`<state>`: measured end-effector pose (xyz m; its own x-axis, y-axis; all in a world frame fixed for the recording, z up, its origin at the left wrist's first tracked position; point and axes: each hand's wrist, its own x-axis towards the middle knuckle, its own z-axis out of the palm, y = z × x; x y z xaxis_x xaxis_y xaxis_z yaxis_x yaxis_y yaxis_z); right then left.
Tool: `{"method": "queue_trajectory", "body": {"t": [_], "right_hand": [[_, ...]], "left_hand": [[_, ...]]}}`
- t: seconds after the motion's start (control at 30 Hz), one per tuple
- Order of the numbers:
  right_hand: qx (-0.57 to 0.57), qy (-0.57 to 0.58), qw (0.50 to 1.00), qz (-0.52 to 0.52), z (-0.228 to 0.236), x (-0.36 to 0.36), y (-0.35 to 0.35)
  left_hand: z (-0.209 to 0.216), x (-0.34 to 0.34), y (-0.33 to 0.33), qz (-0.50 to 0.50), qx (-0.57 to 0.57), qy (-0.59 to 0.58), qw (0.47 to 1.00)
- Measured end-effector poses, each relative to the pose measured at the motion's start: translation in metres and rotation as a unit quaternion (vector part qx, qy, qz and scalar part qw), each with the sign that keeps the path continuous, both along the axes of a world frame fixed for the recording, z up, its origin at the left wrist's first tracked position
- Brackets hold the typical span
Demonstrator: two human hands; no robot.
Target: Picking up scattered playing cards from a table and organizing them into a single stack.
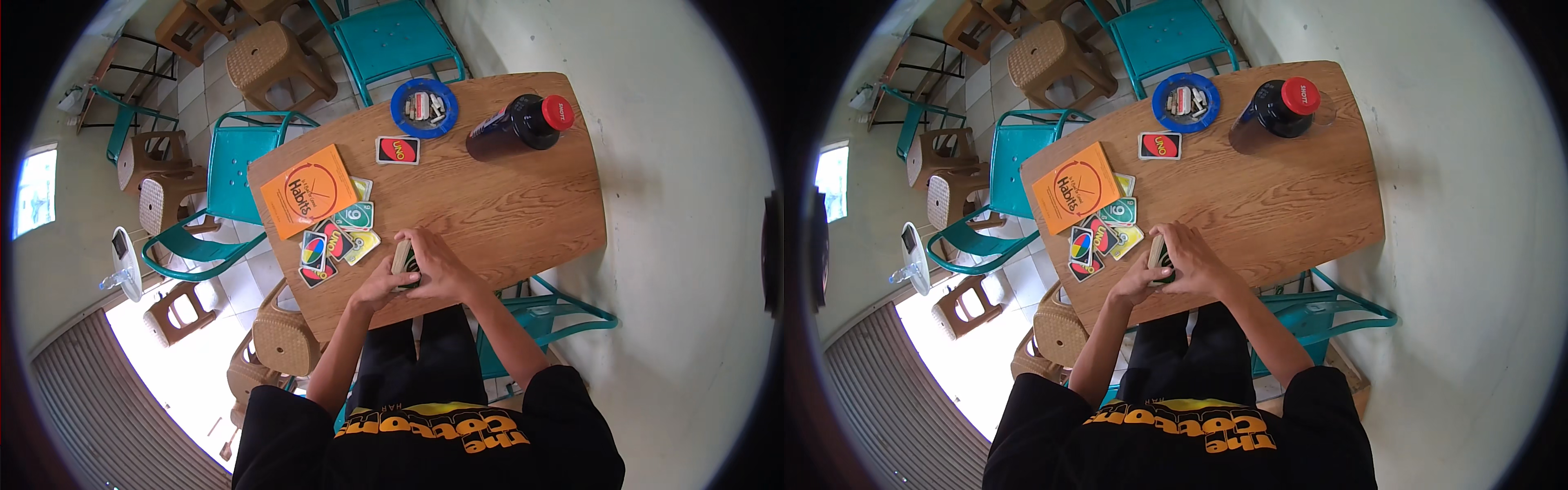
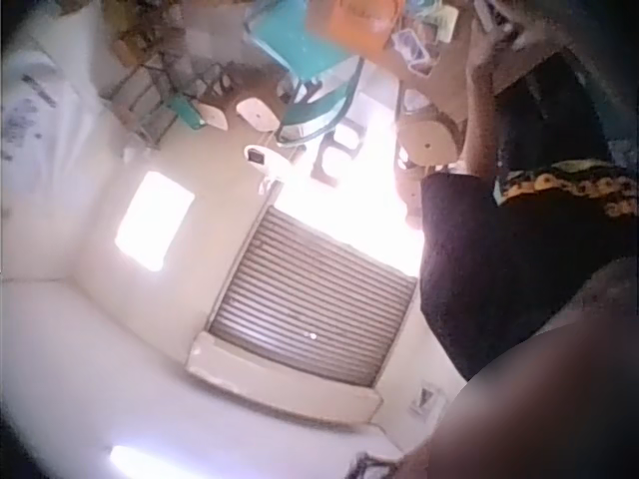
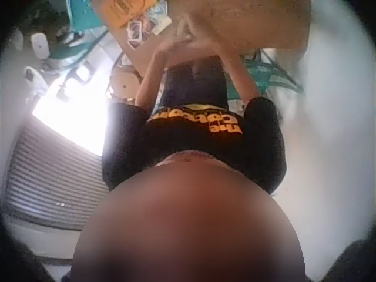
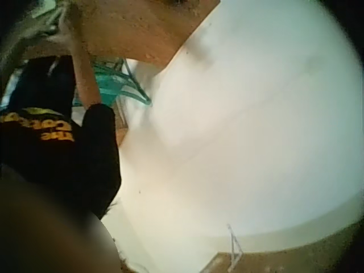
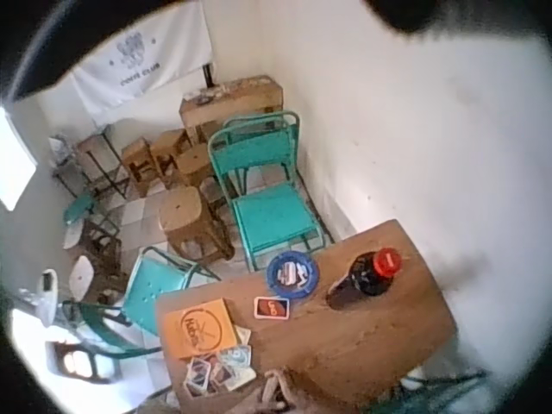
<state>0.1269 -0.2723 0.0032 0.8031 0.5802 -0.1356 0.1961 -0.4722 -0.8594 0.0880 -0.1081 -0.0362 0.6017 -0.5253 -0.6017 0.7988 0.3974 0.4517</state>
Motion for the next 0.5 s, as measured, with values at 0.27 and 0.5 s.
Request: {"method": "queue_trajectory", "body": {"t": [0.27,0.5], "right_hand": [[0.032,-0.082,0.996,-0.02,-0.013,-0.009,-0.004],[0.049,-0.031,0.997,-0.049,-0.011,-0.009,-0.011]], "left_hand": [[0.008,0.011,-0.005,0.014,0.01,-0.061,0.998],[0.004,0.009,-0.009,0.121,-0.06,0.094,0.986]]}}
